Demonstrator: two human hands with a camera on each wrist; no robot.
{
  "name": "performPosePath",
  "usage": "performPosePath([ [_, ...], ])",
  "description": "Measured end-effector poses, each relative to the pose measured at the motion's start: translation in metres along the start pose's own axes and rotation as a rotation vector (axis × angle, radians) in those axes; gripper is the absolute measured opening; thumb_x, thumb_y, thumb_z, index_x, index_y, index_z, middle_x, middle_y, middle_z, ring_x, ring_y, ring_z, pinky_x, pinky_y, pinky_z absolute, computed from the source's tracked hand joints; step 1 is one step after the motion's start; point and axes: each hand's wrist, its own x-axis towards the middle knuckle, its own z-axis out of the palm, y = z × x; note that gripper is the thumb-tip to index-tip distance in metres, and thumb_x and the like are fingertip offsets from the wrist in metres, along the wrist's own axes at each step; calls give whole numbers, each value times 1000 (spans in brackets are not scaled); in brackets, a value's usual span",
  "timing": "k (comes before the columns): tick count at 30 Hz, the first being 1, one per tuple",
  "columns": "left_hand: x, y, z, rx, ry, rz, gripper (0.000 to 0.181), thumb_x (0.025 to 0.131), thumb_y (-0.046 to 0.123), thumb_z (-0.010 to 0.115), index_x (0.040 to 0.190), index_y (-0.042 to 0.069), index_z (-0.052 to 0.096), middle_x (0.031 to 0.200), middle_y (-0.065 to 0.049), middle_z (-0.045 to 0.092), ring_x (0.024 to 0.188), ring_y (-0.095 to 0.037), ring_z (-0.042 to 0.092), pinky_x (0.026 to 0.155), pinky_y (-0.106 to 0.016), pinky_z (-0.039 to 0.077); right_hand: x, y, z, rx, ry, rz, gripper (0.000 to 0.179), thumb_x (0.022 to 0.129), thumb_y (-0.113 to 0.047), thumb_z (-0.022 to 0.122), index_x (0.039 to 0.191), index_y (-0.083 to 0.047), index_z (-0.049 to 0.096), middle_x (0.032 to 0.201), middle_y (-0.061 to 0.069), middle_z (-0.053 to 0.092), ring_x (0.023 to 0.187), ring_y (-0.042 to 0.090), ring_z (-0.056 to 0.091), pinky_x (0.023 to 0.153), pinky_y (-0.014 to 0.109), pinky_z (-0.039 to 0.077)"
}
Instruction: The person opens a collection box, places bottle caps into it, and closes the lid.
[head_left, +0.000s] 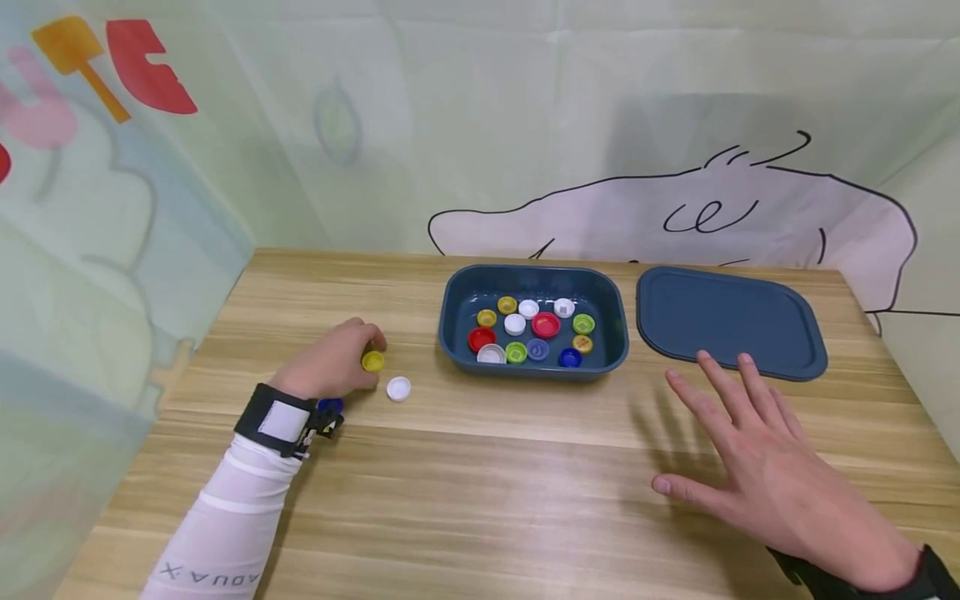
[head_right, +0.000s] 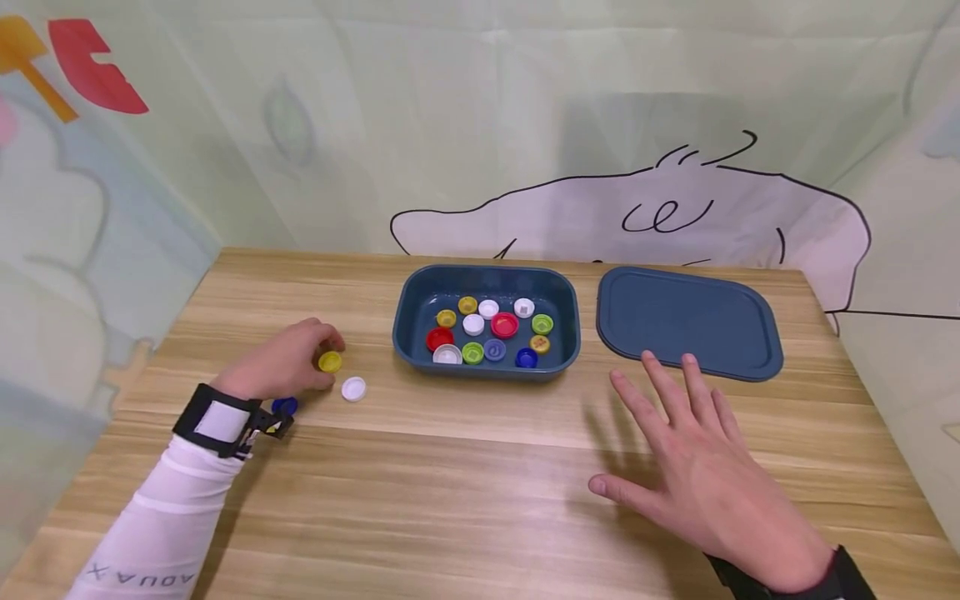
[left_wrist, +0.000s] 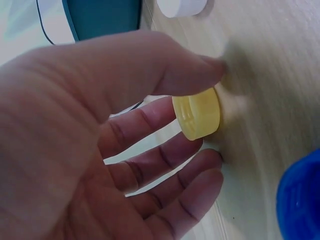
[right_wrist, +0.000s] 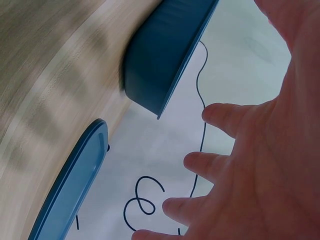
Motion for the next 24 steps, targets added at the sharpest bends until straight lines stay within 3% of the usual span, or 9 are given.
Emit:
performPosePath([
  [9, 3, -1, 2, 25, -2, 3, 30, 77, 15, 69, 104, 7, 59, 96, -3, 54, 84, -17, 49, 76, -31, 43, -2, 2, 1, 0, 4, -3, 100, 72, -71, 61, 150, -29, 16, 154, 5, 3, 137, 34, -9, 104, 55, -5],
  [14, 3, 1, -5, 8, 68, 56, 26, 76, 13, 68, 100, 7, 59, 93, -4, 53, 83, -18, 49, 75, -31, 42, -3, 2, 1, 3, 10, -2, 99, 72, -71, 61, 150, -28, 17, 154, 5, 2, 137, 34, -9, 104, 56, -5],
  [18, 5, 10, -17, 5, 130, 81, 26, 77, 13, 67, 101, 7, 58, 93, -5, 52, 83, -19, 48, 75, -32, 43, -3, 3, 2, 3, 6, 3, 99, 72, -71, 61, 150, -29, 17, 154, 5, 2, 137, 34, -9, 104, 56, -5],
  [24, 13, 38, -36, 7, 202, 126, 28, 78, 16, 67, 104, 9, 58, 94, -3, 49, 82, -18, 47, 73, -30, 42, -4, 5, 3, 3, 8, 3, 100, 71, -71, 61, 150, -29, 17, 154, 6, 3, 137, 35, -9, 104, 56, -5],
])
